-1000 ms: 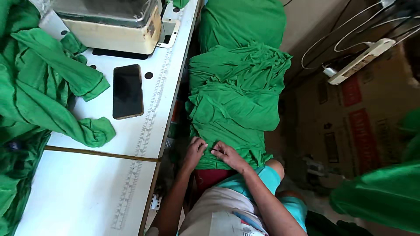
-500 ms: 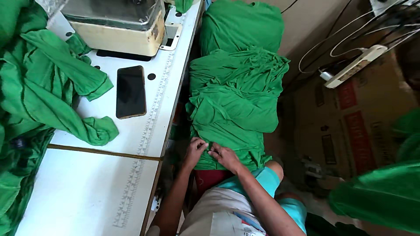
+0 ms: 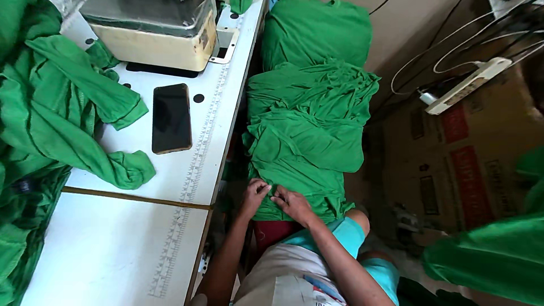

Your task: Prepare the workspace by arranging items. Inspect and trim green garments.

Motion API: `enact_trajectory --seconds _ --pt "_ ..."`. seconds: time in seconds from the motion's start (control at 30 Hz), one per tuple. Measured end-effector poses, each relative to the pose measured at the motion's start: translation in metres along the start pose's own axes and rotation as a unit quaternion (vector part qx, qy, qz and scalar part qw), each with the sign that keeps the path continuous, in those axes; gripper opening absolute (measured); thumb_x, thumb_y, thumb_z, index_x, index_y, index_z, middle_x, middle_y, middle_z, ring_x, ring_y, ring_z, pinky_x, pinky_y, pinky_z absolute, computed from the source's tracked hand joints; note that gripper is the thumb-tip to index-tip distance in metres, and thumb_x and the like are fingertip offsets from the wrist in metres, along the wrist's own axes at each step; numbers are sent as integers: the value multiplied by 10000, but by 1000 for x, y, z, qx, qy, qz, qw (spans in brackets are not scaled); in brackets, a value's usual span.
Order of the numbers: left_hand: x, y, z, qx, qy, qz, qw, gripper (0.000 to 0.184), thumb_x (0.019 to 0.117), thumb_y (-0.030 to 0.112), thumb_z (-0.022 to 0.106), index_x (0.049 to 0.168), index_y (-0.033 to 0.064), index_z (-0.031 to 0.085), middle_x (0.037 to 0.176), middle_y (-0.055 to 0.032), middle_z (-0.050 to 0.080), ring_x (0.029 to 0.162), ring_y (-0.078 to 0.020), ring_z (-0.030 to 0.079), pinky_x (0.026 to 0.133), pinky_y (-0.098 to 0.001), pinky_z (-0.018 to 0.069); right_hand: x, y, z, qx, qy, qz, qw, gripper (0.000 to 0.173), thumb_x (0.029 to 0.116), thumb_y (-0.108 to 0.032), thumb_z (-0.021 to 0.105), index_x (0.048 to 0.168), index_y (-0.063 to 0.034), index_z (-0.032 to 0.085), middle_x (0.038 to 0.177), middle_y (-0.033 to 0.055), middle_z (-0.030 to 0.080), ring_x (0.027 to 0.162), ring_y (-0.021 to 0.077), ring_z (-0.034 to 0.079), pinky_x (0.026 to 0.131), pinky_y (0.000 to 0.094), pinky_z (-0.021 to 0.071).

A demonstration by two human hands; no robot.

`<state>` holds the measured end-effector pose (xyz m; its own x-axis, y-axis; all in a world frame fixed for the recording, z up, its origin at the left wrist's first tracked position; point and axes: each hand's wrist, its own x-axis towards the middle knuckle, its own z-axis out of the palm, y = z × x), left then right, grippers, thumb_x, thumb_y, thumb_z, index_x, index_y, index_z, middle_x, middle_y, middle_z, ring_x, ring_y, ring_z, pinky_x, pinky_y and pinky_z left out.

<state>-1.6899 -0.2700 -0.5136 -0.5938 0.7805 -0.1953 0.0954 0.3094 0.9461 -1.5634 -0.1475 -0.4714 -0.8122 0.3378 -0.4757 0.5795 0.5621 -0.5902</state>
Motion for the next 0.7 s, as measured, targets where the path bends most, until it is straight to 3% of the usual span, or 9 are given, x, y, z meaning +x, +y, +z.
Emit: enact_trajectory --seconds 0.17,0.3,0.33,0.4,0.47,0.53,0.57,0.63,0.7 --pt "-1 0 -3 -87 20 -42 995 239 1052 139 530 1116 -65 638 1129 -134 612 870 -118 606 715 -269 524 6 19 10 97 42 -14 994 370 1048 -358 546 1183 -23 624 957 150 677 899 307 667 838 541 524" --pt "-5 6 -12 -133 40 -75 987 279 1078 129 475 1226 -77 593 1133 -134 628 896 -128 622 727 -281 524 4 10 6 62 21 -6 998 369 1064 -340 530 1211 -15 625 1017 185 695 983 351 681 898 579 512" --pt "-5 8 -15 -139 45 -81 986 281 1083 131 467 1234 -73 588 1137 -131 629 895 -124 620 729 -279 522 4 12 6 83 28 -11 996 355 1061 -330 535 1188 -11 628 989 173 688 943 327 678 873 555 521" --pt "-7 9 -23 -160 60 -89 981 292 1089 133 448 1258 -69 576 1150 -126 627 904 -124 621 737 -284 523 5 23 10 197 66 -40 977 297 1047 -274 555 1113 10 616 862 101 631 754 195 617 733 403 531" --pt "-7 4 -33 -180 95 -92 975 293 1092 134 429 1261 -62 566 1144 -117 629 914 -127 626 750 -289 531 2 31 12 363 109 -70 923 201 1037 -182 531 1079 10 575 772 2 569 635 70 537 614 255 479" --pt "-7 -3 -45 -163 159 -107 968 324 1100 148 407 1297 -74 536 1169 -154 620 958 -163 621 811 -323 531 -2 40 10 485 144 -86 858 148 1057 -154 456 1054 -40 552 735 -41 590 588 31 533 560 196 462" --pt "-9 -2 -51 -125 190 -122 966 359 1109 154 384 1336 -97 508 1230 -205 607 1039 -207 612 894 -356 513 -4 43 9 520 159 -92 834 165 1067 -149 415 1051 -53 548 734 -43 602 580 28 539 549 183 465" --pt "-15 6 -60 -3 242 -134 961 396 1119 135 368 1345 -153 517 1312 -312 588 1213 -340 585 1061 -446 443 -8 49 6 560 182 -101 802 195 1078 -150 370 1048 -67 544 730 -37 616 571 31 549 538 175 470" --pt "-19 14 -61 79 227 -126 963 428 1122 185 387 1350 -149 528 1355 -335 565 1280 -398 561 1114 -492 408 -10 53 4 574 194 -108 788 205 1080 -148 355 1045 -71 542 733 -29 624 564 35 553 531 171 470"
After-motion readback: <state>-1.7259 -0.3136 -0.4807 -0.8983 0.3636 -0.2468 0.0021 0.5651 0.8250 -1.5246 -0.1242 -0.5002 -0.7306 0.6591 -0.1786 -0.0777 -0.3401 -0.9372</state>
